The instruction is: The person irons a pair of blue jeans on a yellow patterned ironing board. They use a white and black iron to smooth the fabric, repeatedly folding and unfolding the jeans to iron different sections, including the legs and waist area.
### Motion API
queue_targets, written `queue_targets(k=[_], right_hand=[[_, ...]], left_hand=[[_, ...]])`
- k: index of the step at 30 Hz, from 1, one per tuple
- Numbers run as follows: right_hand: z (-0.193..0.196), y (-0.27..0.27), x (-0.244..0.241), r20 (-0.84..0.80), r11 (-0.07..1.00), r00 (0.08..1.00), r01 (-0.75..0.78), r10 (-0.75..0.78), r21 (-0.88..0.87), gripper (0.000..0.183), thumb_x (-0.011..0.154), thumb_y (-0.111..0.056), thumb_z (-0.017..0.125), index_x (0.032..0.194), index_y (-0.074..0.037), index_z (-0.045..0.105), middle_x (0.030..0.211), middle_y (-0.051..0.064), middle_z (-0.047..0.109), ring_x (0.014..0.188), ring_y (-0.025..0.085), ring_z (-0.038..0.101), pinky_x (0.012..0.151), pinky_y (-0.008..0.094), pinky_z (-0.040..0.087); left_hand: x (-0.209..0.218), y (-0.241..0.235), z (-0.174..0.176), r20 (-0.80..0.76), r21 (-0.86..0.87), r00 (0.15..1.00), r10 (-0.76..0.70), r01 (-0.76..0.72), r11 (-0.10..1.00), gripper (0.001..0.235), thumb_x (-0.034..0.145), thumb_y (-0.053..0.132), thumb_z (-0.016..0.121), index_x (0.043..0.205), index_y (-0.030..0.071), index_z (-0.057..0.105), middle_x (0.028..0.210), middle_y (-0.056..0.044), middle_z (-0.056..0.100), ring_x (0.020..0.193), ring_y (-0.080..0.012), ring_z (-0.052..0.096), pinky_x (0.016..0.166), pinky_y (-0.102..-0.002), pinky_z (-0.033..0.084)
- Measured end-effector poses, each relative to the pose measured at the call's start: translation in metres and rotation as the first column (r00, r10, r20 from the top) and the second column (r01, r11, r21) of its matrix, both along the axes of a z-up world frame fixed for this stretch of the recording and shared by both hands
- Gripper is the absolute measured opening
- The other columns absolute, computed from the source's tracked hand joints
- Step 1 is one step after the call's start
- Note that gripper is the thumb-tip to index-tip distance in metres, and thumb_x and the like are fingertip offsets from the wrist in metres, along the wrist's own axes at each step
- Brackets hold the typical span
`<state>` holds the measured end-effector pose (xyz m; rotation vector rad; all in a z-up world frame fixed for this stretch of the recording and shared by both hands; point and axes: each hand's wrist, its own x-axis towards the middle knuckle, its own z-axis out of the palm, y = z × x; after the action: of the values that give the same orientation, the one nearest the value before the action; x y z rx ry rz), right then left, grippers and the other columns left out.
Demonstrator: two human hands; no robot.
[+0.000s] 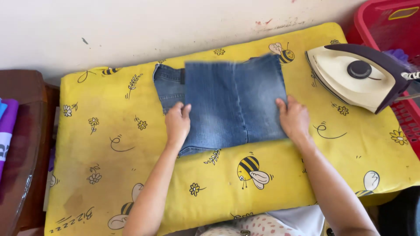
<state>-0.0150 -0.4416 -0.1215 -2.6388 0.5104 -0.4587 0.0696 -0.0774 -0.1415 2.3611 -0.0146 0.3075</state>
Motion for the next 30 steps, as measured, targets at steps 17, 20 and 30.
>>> queue_targets(k=[17, 20, 30], right_hand=[[0.069, 0.026, 0.012, -0.229, 0.999, 0.973, -0.005, 0.013, 0.036, 0.044, 0.099, -0.031, 0.068, 0.137, -0.018, 0.051, 0.103, 0.019, 0.075, 0.106, 0.049, 0.069, 0.091, 0.067, 0.051], [0.064, 0.015, 0.064, -0.057, 0.996, 0.996, -0.06, 0.063, 0.068, 0.033, 0.101, -0.041, 0.071, 0.122, -0.017, 0.062, 0.097, 0.015, 0.075, 0.102, 0.048, 0.07, 0.084, 0.065, 0.052], [0.021, 0.022, 0.108, 0.025, 0.988, 0.988, 0.15, -0.151, 0.039, 0.018, 0.105, -0.033, 0.064, 0.105, -0.016, 0.061, 0.096, 0.016, 0.074, 0.097, 0.045, 0.072, 0.082, 0.061, 0.055]], left_hand=[[-0.035, 0.006, 0.076, -0.487, -0.082, 0.856, -0.173, 0.153, 0.985, 0.077, 0.099, 0.05, 0.059, 0.159, 0.02, 0.021, 0.122, -0.036, 0.067, 0.123, -0.0541, 0.06, 0.108, -0.064, 0.042], [0.025, -0.012, 0.073, -0.374, -0.146, 0.909, -0.184, 0.138, 0.98, 0.082, 0.099, 0.053, 0.059, 0.16, 0.014, 0.021, 0.146, -0.038, 0.05, 0.13, -0.0539, 0.055, 0.111, -0.063, 0.041], [0.059, -0.065, 0.048, -0.083, 0.025, 0.993, 0.079, -0.077, 0.997, 0.055, 0.105, 0.012, 0.057, 0.155, 0.014, 0.035, 0.098, -0.029, 0.073, 0.101, -0.0483, 0.073, 0.087, -0.058, 0.058]])
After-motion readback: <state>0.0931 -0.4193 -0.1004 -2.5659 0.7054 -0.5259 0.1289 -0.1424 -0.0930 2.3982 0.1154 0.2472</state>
